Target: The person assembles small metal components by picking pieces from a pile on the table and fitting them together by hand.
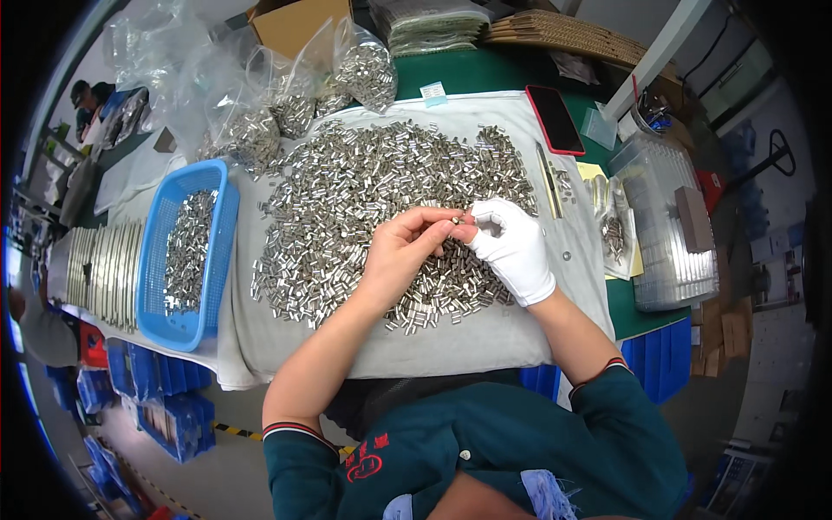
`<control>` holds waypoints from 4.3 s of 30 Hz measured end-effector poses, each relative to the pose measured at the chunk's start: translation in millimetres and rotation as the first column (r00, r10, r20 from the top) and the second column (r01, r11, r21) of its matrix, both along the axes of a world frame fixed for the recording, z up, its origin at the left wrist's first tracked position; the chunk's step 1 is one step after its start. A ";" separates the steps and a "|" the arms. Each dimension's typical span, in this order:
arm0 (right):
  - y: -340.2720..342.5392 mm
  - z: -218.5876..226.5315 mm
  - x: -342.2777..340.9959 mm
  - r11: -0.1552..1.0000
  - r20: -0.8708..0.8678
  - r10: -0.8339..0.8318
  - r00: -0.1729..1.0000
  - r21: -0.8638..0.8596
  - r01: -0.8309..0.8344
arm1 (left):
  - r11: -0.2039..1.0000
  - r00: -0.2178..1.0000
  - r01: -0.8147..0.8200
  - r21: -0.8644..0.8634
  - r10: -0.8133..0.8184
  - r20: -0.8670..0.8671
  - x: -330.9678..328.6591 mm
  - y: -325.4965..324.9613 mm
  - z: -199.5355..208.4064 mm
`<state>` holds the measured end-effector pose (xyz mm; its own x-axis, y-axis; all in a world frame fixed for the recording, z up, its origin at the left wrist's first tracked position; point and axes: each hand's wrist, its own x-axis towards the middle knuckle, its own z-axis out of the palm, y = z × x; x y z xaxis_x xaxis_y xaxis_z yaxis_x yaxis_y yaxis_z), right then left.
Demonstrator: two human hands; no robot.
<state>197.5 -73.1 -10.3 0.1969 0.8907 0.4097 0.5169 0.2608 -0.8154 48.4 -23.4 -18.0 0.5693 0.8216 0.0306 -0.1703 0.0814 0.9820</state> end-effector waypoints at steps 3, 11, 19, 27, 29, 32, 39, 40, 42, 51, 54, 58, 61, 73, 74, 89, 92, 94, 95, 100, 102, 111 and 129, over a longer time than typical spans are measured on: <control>-0.4 3.7 -0.8 0.999 -0.003 -0.012 1.000 -0.049 0.012 | 0.998 1.000 0.015 -0.068 -0.013 0.022 -1.3 0.1 0.9; -2.0 5.9 0.9 0.995 0.024 0.011 1.000 -0.102 -0.009 | 0.981 0.999 0.036 -0.191 -0.031 0.024 -0.5 -0.4 2.8; -3.2 8.7 -2.1 0.993 -0.037 0.019 0.999 -0.114 -0.023 | 0.982 0.997 0.034 -0.188 -0.021 0.069 -0.4 -2.0 1.7; -3.9 7.5 -1.7 0.995 -0.046 0.015 0.999 -0.101 -0.020 | 0.979 0.998 0.055 -0.198 -0.047 0.041 -2.5 -1.3 2.3; -3.4 8.0 -2.2 0.994 -0.044 0.022 0.999 -0.103 -0.027 | 0.979 0.998 0.050 -0.197 -0.043 0.038 -1.7 -1.5 2.4; -3.2 6.9 -2.7 0.993 -0.079 0.043 0.996 -0.104 -0.051 | 0.994 0.989 0.016 -0.107 0.000 0.146 -0.1 -2.1 -0.2; -2.7 12.1 -1.8 0.926 -0.406 0.083 0.910 -0.306 -0.221 | 0.827 0.947 -0.155 0.540 0.280 -0.158 -3.4 -0.2 6.5; -3.2 15.7 -1.7 0.926 -0.407 0.083 0.910 -0.305 -0.221 | 0.795 0.940 -0.164 0.585 0.306 -0.152 -3.7 -0.8 6.6; -2.8 20.5 -0.5 0.852 -0.506 0.049 0.861 -0.429 -0.300 | 0.768 0.937 -0.145 0.624 0.310 -0.163 -3.6 -3.8 5.8; 9.4 -5.7 17.7 0.740 -0.980 -0.177 -0.088 -0.074 -0.668 | 0.430 0.727 0.056 0.901 0.601 -0.332 -13.4 13.4 16.9; 13.6 -10.1 21.1 0.720 -0.847 -0.306 -0.436 0.094 -0.687 | 0.523 0.593 0.311 0.794 0.546 -0.592 -23.9 17.5 10.6; 14.7 -11.1 20.8 0.708 -0.807 -0.328 -0.491 0.134 -0.693 | 0.516 0.670 0.402 0.757 0.397 -0.627 -18.6 13.9 9.4; 16.1 -19.9 23.0 0.686 -0.802 -0.294 -0.520 0.202 -0.699 | 0.516 0.713 0.371 0.772 0.374 -0.593 -13.0 8.6 2.0; 11.0 -8.2 17.0 0.740 -0.977 -0.167 -0.132 -0.035 -0.672 | 0.657 0.865 -0.033 0.753 0.396 -0.307 -10.1 12.1 3.8; 8.9 -5.4 12.8 0.760 -0.990 -0.135 0.036 -0.127 -0.637 | 0.665 0.879 -0.075 0.743 0.396 -0.266 -8.7 11.6 3.5; 3.9 3.5 9.2 0.820 -0.755 0.080 0.651 -0.322 -0.474 | 0.596 0.903 -0.019 0.803 0.355 -0.242 -0.6 0.4 2.4; 6.3 5.0 7.0 0.835 -0.673 0.119 0.730 -0.330 -0.440 | 0.713 0.917 -0.078 0.697 0.326 -0.231 -1.7 0.1 0.3; 5.4 6.5 8.1 0.863 -0.613 0.141 0.778 -0.309 -0.401 | 0.785 0.930 -0.126 0.607 0.307 -0.204 -0.7 -0.6 -0.8; 5.3 5.7 9.5 0.866 -0.612 0.136 0.779 -0.309 -0.394 | 0.785 0.932 -0.120 0.607 0.300 -0.203 -0.2 -0.6 -2.2; 6.7 1.6 11.4 0.873 -0.569 0.174 0.804 -0.288 -0.392 | 0.774 0.932 -0.060 0.631 0.270 -0.243 2.1 -4.1 3.1; 7.4 2.4 10.0 0.874 -0.520 0.188 0.833 -0.299 -0.383 | 0.757 0.927 -0.055 0.651 0.280 -0.248 -1.0 -1.0 1.3; 4.7 3.5 8.3 0.870 -0.575 0.152 0.804 -0.308 -0.385 | 0.719 0.949 -0.134 0.683 0.292 -0.122 5.4 1.6 3.4; 4.9 4.4 6.7 0.780 -0.858 0.042 0.511 -0.292 -0.554 | 0.970 0.990 -0.131 0.204 0.138 -0.018 -1.4 0.5 -4.7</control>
<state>204.2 -68.2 -5.9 -0.1230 0.9588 -0.2560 -0.4160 -0.2841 -0.8639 47.0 -22.8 -22.7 0.4572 0.8694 0.1872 -0.1352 -0.1401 0.9809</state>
